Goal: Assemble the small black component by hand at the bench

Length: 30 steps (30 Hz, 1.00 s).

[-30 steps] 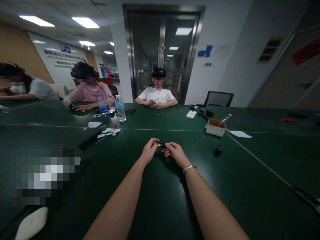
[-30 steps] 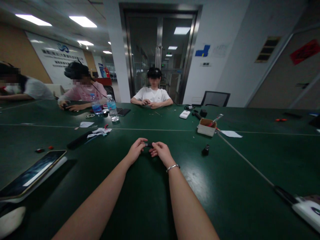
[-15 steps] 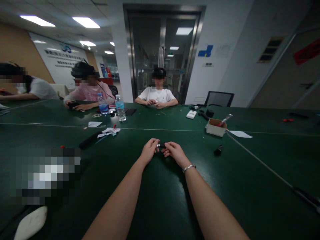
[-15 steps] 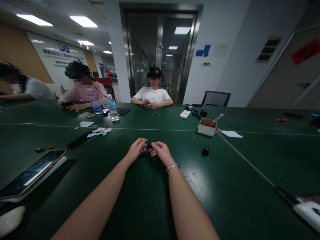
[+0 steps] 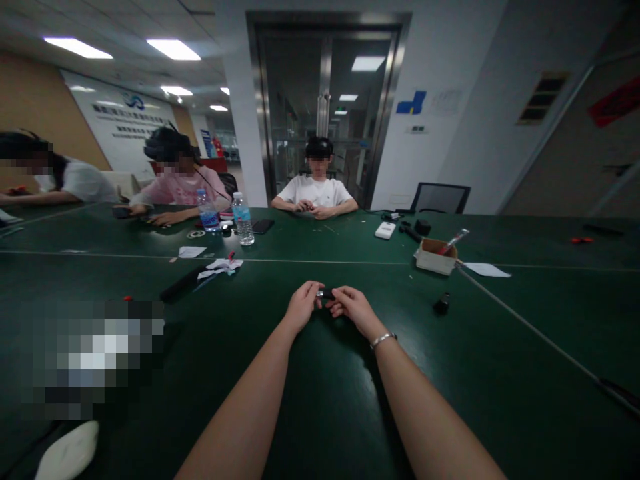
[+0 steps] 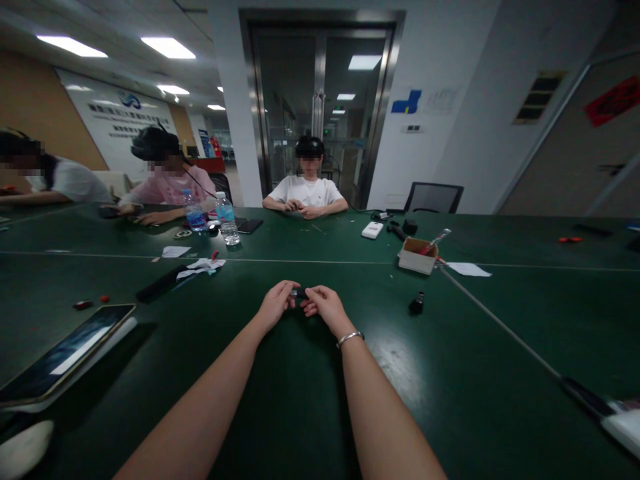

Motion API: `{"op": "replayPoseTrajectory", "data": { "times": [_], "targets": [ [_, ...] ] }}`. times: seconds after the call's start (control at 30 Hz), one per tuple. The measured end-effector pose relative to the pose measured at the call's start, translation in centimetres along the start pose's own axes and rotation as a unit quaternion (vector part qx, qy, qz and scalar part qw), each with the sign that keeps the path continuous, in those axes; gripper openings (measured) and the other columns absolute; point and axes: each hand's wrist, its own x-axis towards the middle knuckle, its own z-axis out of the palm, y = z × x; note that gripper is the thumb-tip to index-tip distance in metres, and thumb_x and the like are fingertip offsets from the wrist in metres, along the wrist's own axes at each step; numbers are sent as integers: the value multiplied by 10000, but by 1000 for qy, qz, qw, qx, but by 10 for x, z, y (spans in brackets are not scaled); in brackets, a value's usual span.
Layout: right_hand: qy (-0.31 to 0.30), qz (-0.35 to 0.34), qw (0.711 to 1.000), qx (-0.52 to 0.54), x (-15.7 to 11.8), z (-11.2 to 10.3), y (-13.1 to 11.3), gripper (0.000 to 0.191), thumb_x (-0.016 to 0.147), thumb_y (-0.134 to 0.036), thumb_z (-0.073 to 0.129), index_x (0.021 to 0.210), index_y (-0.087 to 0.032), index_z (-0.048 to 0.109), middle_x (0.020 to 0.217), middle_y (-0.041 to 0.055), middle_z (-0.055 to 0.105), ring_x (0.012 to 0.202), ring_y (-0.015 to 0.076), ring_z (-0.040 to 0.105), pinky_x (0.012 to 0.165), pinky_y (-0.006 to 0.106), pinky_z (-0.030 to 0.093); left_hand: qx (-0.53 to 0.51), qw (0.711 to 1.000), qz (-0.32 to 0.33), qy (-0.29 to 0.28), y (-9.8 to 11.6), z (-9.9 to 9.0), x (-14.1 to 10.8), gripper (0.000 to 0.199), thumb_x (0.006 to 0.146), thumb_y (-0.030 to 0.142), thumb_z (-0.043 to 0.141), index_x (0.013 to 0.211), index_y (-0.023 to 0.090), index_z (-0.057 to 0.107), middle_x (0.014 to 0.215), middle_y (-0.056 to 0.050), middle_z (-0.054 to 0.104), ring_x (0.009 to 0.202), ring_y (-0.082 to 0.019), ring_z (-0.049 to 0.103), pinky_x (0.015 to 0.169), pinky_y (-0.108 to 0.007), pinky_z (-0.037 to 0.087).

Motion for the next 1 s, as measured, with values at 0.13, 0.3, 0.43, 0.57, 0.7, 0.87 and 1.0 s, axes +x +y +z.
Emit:
{"op": "replayPoseTrajectory", "data": {
  "times": [0.13,0.3,0.43,0.57,0.7,0.87,1.0],
  "targets": [
    [-1,-1,1000,5,-1,0,0,223,773,-326,696,838,-132,609,655,65,686,507,100,613,471,188,503,1,1000,-1,0,-1,0,0,328,852,414,454,1002,167,609,645,13,546,529,-93,463,501,-207,335],
    [3,-5,1000,0,-1,0,1,236,767,-337,701,830,-129,607,650,64,686,496,100,611,472,192,505,10,1000,11,9,-3,0,1,330,855,420,461,1000,168,617,608,28,509,513,-88,444,506,-207,337],
    [5,0,1000,-3,1,-1,2,228,779,-333,688,836,-131,599,644,62,686,490,96,609,472,184,502,9,1000,3,10,-4,0,1,352,865,442,430,990,170,616,600,29,499,503,-86,429,499,-206,334],
    [7,4,1000,-3,2,-1,2,215,789,-319,680,836,-125,597,637,62,683,488,96,609,470,182,499,16,1000,2,12,-4,0,1,333,842,430,469,1002,175,611,640,21,516,519,-85,442,478,-196,319],
    [6,3,1000,5,0,0,0,203,792,-310,679,830,-127,598,644,65,684,494,96,611,471,181,503,-7,1000,-15,8,-2,0,0,407,868,488,400,1009,163,600,609,28,497,462,-77,391,436,-198,280],
    [3,7,1000,9,-1,1,-1,211,788,-322,681,816,-130,599,637,67,683,488,97,611,461,178,502,6,1000,0,0,0,0,-2,370,861,466,440,991,159,600,531,49,464,439,-74,389,451,-195,283],
    [6,5,1000,2,0,1,0,215,793,-337,674,799,-136,598,625,61,682,484,98,611,453,177,498,11,1000,-8,5,0,0,-2,340,860,434,438,963,160,613,505,42,471,439,-84,422,449,-196,293]
  ]
}}
